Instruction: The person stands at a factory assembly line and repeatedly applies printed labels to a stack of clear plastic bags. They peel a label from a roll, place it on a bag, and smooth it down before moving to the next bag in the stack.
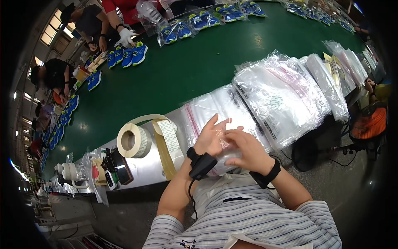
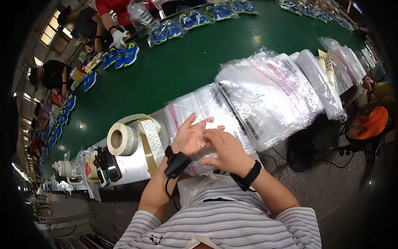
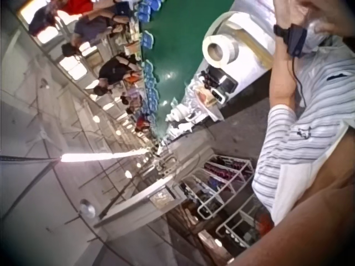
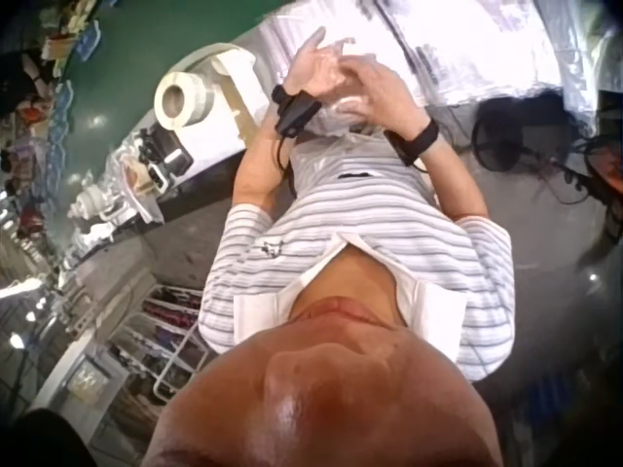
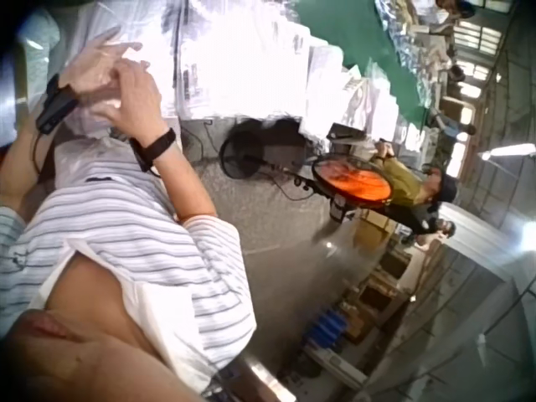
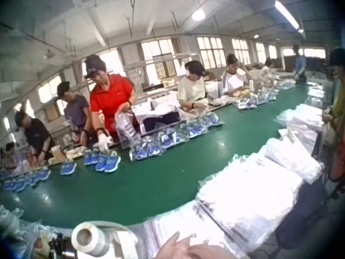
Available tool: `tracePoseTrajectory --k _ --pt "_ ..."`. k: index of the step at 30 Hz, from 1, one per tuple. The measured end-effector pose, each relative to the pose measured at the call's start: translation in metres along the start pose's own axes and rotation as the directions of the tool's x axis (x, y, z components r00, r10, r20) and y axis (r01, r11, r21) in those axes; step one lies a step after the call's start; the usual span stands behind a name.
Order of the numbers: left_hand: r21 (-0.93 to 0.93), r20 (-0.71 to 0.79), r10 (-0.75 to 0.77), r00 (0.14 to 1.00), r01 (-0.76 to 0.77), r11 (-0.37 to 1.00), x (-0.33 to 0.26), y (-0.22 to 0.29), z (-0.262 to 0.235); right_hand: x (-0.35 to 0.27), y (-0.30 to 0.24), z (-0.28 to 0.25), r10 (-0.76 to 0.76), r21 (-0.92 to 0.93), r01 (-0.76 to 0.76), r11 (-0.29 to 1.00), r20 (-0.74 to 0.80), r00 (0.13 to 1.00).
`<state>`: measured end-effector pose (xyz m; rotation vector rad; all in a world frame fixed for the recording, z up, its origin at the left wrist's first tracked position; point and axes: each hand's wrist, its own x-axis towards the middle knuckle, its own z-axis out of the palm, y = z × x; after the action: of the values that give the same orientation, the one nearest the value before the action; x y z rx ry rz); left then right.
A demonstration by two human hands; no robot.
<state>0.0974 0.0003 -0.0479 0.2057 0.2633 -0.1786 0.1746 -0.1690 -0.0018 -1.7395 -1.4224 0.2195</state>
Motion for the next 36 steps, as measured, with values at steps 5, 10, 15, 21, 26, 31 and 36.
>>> tracePoseTrajectory --k 5,10,15,21,26,31,36 --pt "0.302 -0.127 0.300 0.946 -0.251 0.920 -0.070 -0.013 0.036 -0.012 0.019 0.016 0.051 -0.158 -0.057 0.986 -0.037 0.998" --pt "0.898 -0.094 0.929 0.357 -0.373 0.234 -0.127 -0.016 0.031 -0.011 0.070 -0.073 0.648 0.693 -0.236 0.682 -0.421 0.635" --pt "0.974 -0.089 0.936 0.341 -0.165 0.153 -0.150 -0.011 -0.045 -0.074 0.154 -0.142 0.434 0.149 -0.585 0.798 -0.814 0.385" --pt "0.876 -0.306 0.824 0.477 -0.198 0.440 -0.133 -0.006 -0.022 -0.028 0.029 -0.050 -0.092 -0.373 -0.122 0.920 -0.506 0.858" --pt "0.614 -0.264 0.769 0.582 -0.514 0.599 -0.124 -0.032 0.018 0.013 -0.030 0.050 0.191 0.563 -0.382 0.733 0.369 0.910" --pt "0.783 -0.220 0.869 0.444 -0.451 0.429 -0.140 -0.041 0.016 0.030 -0.047 0.080 0.179 0.673 -0.556 0.488 0.546 0.818" --pt "0.821 -0.232 0.872 0.431 -0.394 0.414 -0.144 -0.043 0.015 0.036 -0.040 0.088 0.241 0.653 -0.621 0.433 0.580 0.778"
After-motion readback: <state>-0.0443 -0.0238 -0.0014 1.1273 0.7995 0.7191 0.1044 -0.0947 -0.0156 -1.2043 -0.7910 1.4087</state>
